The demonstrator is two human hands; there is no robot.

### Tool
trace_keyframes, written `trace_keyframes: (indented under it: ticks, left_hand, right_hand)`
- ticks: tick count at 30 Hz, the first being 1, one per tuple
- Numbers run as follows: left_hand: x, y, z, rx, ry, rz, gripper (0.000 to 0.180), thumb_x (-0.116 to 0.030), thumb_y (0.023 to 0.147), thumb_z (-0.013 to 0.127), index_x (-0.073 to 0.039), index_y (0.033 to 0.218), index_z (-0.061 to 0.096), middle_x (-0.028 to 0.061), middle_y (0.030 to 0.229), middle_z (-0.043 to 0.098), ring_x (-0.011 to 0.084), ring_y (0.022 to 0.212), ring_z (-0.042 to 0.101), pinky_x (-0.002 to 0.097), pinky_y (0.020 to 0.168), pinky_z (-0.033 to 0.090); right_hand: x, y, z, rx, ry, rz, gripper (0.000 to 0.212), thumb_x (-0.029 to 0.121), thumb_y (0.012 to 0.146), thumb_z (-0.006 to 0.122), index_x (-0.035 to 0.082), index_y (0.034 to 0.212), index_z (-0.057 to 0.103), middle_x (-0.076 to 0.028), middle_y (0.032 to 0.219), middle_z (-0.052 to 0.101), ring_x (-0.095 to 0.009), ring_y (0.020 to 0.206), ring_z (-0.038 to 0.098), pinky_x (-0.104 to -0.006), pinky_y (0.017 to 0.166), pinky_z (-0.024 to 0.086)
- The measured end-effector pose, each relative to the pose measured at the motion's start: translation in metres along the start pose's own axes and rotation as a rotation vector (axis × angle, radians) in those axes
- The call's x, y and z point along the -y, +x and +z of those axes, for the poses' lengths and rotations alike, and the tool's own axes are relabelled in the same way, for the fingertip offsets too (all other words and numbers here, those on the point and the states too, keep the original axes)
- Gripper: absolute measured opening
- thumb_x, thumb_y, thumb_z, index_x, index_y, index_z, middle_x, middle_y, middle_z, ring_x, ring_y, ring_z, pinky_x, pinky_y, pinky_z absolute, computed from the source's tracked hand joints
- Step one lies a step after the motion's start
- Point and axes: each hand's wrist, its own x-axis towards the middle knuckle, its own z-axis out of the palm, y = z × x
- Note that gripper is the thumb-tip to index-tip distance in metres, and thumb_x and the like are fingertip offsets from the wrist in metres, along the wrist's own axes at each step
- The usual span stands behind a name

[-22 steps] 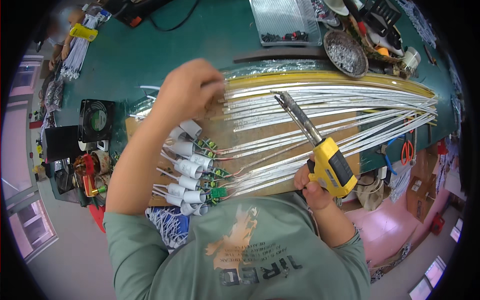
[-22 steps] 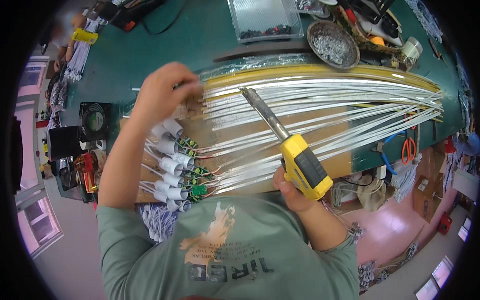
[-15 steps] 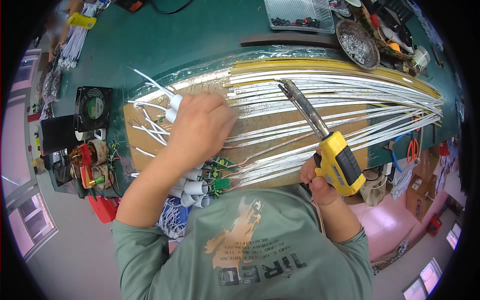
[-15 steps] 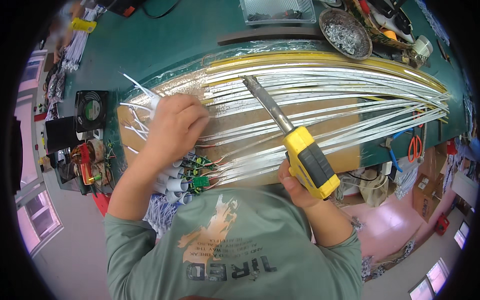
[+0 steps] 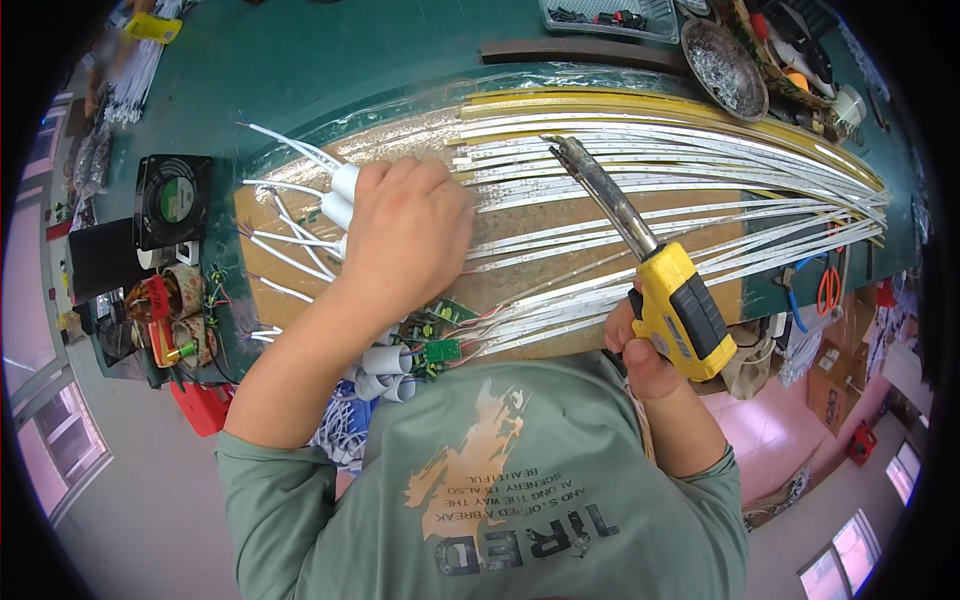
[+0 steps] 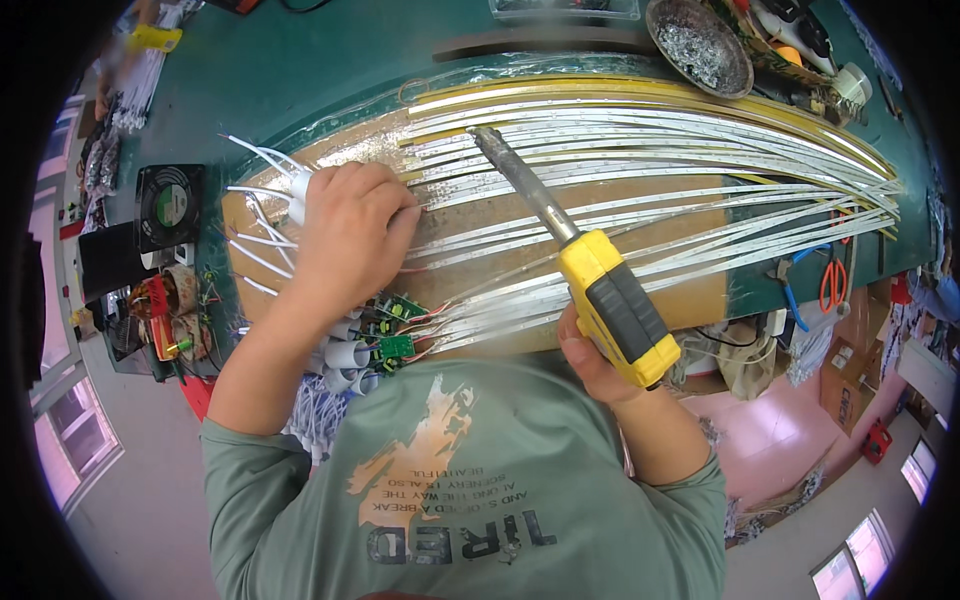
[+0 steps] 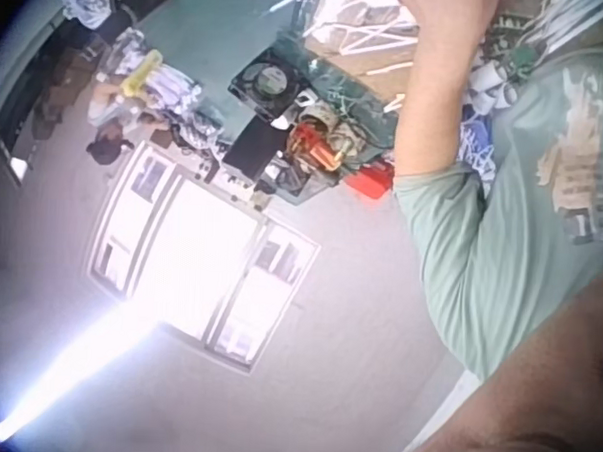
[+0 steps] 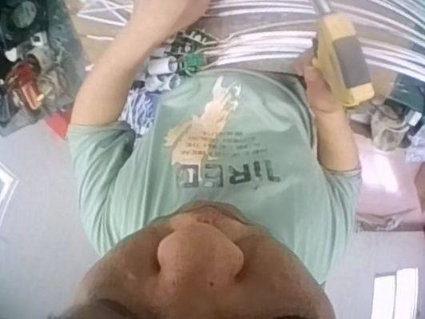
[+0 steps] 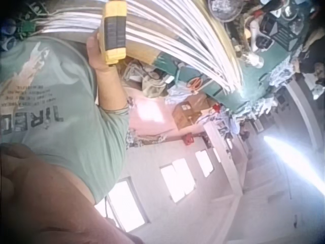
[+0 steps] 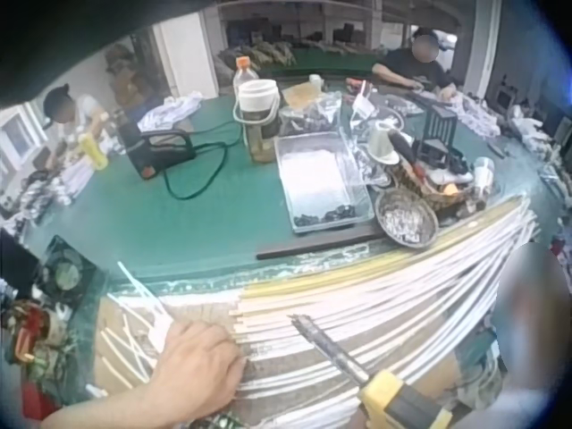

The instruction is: The person assembles electronic components onto LED strips at a factory workbench using a handheld heat or glue tool.

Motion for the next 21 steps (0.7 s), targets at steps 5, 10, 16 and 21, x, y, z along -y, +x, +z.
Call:
trace_keyframes:
  ticks: [5,10,16,21]
  left_hand:
    - [-0.002,0.000,0.000,-0.006,0.012,-0.046,0.007,-0.012,0.078,0.065,-0.007,0.075,0.067,0.0079,0.083,0.060,0.0277,0.087,0.058,0.0421,0.084,0.039]
    - [-0.004,0.000,-0.002,-0.028,-0.024,-0.071,0.006,-0.013,0.079,0.068,-0.007,0.078,0.067,0.0058,0.085,0.062,0.0274,0.088,0.058,0.0411,0.086,0.040]
    - [-0.001,-0.001,0.000,0.012,0.044,0.016,0.003,-0.011,0.076,0.069,-0.009,0.078,0.067,0.0036,0.085,0.061,0.0257,0.087,0.058,0.0411,0.085,0.041]
    - [0.006,-0.003,0.005,-0.020,0.064,0.148,0.004,-0.012,0.072,0.064,-0.009,0.075,0.066,0.0041,0.079,0.057,0.0249,0.086,0.058,0.0413,0.086,0.040]
  right_hand:
    - [0.006,-0.001,-0.001,0.081,0.014,-0.035,0.014,0.015,0.091,0.066,0.007,0.096,0.056,-0.001,0.075,0.052,-0.013,0.064,0.050,-0.0268,0.057,0.041]
    - [0.004,-0.006,0.000,0.118,-0.133,-0.049,0.013,0.015,0.089,0.069,0.007,0.092,0.060,-0.002,0.074,0.056,-0.014,0.066,0.055,-0.0282,0.058,0.044]
    - [0.000,-0.011,0.001,0.049,-0.134,-0.033,0.018,0.017,0.086,0.073,0.006,0.095,0.063,-0.003,0.075,0.061,-0.015,0.065,0.059,-0.0283,0.058,0.046]
    - [0.000,-0.012,-0.003,0.069,-0.208,-0.020,0.019,0.018,0.085,0.074,0.006,0.094,0.063,-0.002,0.074,0.060,-0.015,0.064,0.058,-0.0283,0.057,0.045]
